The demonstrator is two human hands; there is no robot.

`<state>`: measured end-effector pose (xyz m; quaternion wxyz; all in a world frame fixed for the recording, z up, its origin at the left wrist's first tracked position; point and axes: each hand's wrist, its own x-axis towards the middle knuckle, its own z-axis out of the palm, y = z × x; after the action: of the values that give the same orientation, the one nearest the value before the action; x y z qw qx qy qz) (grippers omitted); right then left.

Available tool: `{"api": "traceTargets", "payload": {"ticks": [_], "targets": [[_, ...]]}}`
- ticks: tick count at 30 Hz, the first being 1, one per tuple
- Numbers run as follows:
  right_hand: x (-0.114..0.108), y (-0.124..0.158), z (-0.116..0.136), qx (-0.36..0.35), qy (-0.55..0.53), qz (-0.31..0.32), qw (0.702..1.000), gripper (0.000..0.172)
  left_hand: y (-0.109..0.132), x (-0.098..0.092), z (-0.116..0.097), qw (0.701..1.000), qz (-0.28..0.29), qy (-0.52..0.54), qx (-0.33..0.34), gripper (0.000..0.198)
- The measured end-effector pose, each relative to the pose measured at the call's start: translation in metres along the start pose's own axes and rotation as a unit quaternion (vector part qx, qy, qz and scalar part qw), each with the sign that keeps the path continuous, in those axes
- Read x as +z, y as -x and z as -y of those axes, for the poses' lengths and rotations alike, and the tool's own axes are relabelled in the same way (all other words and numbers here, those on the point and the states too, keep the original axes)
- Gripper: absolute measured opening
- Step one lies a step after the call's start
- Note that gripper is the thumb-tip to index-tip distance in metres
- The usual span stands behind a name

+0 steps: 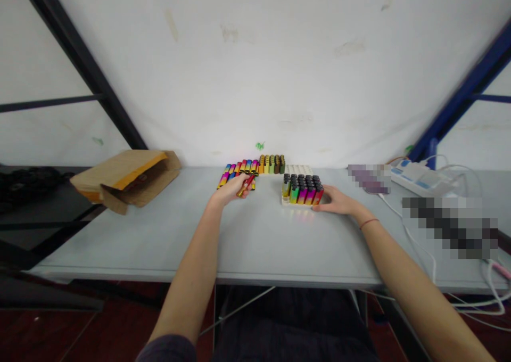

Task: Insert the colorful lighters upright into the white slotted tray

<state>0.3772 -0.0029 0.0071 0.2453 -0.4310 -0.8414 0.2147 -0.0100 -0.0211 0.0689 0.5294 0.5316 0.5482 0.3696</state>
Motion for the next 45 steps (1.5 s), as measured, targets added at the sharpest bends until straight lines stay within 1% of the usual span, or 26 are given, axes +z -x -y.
{"api": "traceTargets", "payload": {"ticks": [3, 5, 8, 12, 16, 25, 31, 37, 45], "targets": [[0.0, 0.0, 0.0, -0.001, -0.002, 0.004, 1.0, 0.072, 0.001, 0.004, -0.001, 0.998, -0.007, 0.058, -0.005, 0.035], [-0.001, 0.0, 0.0, 0.001, -0.001, 0.008, 1.0, 0.073, 0.001, 0.009, -0.002, 0.996, -0.031, 0.079, 0.017, 0.043], [-0.002, 0.0, 0.001, -0.007, -0.002, 0.009, 1.0, 0.073, -0.001, 0.022, -0.002, 0.989, -0.066, 0.131, 0.033, 0.058], [-0.002, 0.0, 0.001, -0.005, 0.004, 0.004, 1.0, 0.073, -0.006, 0.041, 0.003, 0.974, -0.114, 0.194, 0.022, 0.07], [-0.001, 0.0, 0.0, -0.001, 0.011, 0.002, 1.0, 0.073, -0.01, 0.05, 0.007, 0.964, -0.15, 0.22, 0.022, 0.071], [-0.002, 0.0, 0.001, -0.006, 0.004, 0.011, 1.0, 0.075, -0.013, 0.049, 0.006, 0.942, -0.205, 0.262, 0.047, 0.056], [-0.002, 0.0, 0.002, -0.01, 0.001, 0.008, 1.0, 0.072, -0.012, 0.051, 0.008, 0.941, -0.215, 0.257, 0.05, 0.053], [-0.002, 0.0, 0.001, -0.004, 0.016, 0.009, 1.0, 0.073, -0.008, 0.054, 0.008, 0.946, -0.189, 0.26, 0.041, 0.063], [-0.001, 0.001, -0.001, -0.003, 0.01, 0.004, 1.0, 0.074, -0.007, 0.058, 0.005, 0.949, -0.162, 0.27, 0.022, 0.053]]}}
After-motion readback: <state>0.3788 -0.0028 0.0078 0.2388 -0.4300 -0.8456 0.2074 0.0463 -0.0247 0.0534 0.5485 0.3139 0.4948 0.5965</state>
